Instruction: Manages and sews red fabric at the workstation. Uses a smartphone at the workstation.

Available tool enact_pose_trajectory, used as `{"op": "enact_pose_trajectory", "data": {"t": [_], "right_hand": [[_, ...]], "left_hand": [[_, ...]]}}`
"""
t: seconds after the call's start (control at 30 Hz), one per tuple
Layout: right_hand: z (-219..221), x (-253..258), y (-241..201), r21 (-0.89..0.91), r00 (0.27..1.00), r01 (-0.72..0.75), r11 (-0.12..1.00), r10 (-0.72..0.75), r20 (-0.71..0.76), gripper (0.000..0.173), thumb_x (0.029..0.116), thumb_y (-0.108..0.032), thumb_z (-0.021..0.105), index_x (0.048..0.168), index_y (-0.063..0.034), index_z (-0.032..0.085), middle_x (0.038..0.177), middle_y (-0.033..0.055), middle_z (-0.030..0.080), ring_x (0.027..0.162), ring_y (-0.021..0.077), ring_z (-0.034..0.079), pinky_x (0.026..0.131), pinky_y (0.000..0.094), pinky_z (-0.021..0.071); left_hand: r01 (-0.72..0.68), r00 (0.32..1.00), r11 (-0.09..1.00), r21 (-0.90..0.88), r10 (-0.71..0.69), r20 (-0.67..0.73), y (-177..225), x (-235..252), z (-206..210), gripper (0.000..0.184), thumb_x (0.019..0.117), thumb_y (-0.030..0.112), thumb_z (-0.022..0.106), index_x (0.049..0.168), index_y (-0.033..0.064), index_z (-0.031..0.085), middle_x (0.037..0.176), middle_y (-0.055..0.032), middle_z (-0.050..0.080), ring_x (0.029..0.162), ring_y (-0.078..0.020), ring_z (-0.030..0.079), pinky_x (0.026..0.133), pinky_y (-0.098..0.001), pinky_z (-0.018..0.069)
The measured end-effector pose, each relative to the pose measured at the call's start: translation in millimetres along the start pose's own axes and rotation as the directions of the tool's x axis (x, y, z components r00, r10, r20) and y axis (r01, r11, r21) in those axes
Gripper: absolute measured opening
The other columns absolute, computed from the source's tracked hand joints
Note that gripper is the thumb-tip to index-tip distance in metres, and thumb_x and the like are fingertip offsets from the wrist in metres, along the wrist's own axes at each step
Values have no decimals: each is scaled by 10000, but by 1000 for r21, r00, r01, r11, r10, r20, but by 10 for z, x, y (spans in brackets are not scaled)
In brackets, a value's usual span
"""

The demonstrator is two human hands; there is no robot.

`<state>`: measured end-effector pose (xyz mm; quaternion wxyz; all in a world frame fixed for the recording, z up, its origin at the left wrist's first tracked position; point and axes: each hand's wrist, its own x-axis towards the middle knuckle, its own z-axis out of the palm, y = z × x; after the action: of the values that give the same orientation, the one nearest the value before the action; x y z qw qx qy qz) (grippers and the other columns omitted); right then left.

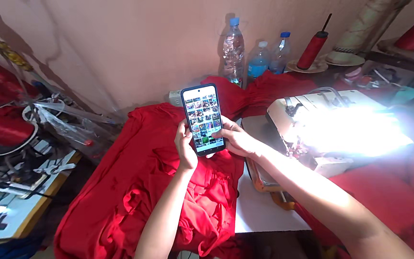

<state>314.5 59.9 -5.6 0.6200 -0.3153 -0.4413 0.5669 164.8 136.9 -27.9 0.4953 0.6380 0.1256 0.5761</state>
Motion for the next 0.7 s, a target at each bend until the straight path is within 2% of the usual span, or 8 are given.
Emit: {"op": "enact_pose_trajectory", "data": {"t": [0.03,0.1,0.13,0.17,0.3,0.4,0.7], "right_hand": [[-5,2,4,0,1000,4,1000,-4,8,392,1024,18,356,1369,-123,477,1122,74,690,940,203,722,769,399,633],[-18,1,7,3,1000,10,1000,-10,30,311,1107,-155,323,1376,-143,479,1132,72,695,972,202,723,797,397,630],[-22,0,8,3,999,15,1000,-15,38,316,1115,-204,309,1377,-152,477,1134,67,698,981,199,722,801,392,630],[-21,1,9,6,999,20,1000,-20,39,319,1108,-194,317,1375,-155,487,1133,65,700,977,199,723,796,393,631],[-10,1,9,2,1000,9,1000,-9,12,435,1002,48,376,1390,-121,471,1133,86,686,950,216,723,781,422,634],[-4,0,8,-2,1000,9,1000,-9,0,425,993,59,381,1364,-122,483,1117,78,692,935,207,723,777,412,632],[4,-2,-4,-8,1000,1,1000,-1,-3,406,993,46,379,1346,-125,483,1091,60,691,919,183,720,767,381,630]], "left_hand": [[3,1000,1000,-2,-3,1,-3,0,-4,399,985,242,307,1276,176,572,1123,108,676,1015,-14,657,895,-276,566],[5,1000,1000,7,-5,-2,4,-1,-2,408,976,223,297,1274,174,571,1127,108,669,1021,-13,651,904,-274,561],[0,1000,1000,10,0,0,2,-1,-2,407,985,235,298,1277,172,574,1132,106,668,1030,-14,647,911,-276,556],[-3,1000,1000,10,3,1,3,-3,0,407,991,242,299,1281,172,574,1132,107,670,1033,-12,647,914,-274,555],[-9,1000,1000,11,9,0,8,-4,3,413,982,215,299,1279,149,578,1135,95,676,1045,-17,647,923,-283,554],[-12,1000,1000,24,12,-9,15,1,13,416,964,202,296,1264,151,579,1113,107,678,1024,-3,649,907,-266,556],[-46,999,998,30,46,14,-5,0,-5,395,1002,261,308,1263,165,588,1137,112,669,1048,-6,640,928,-262,544]]}}
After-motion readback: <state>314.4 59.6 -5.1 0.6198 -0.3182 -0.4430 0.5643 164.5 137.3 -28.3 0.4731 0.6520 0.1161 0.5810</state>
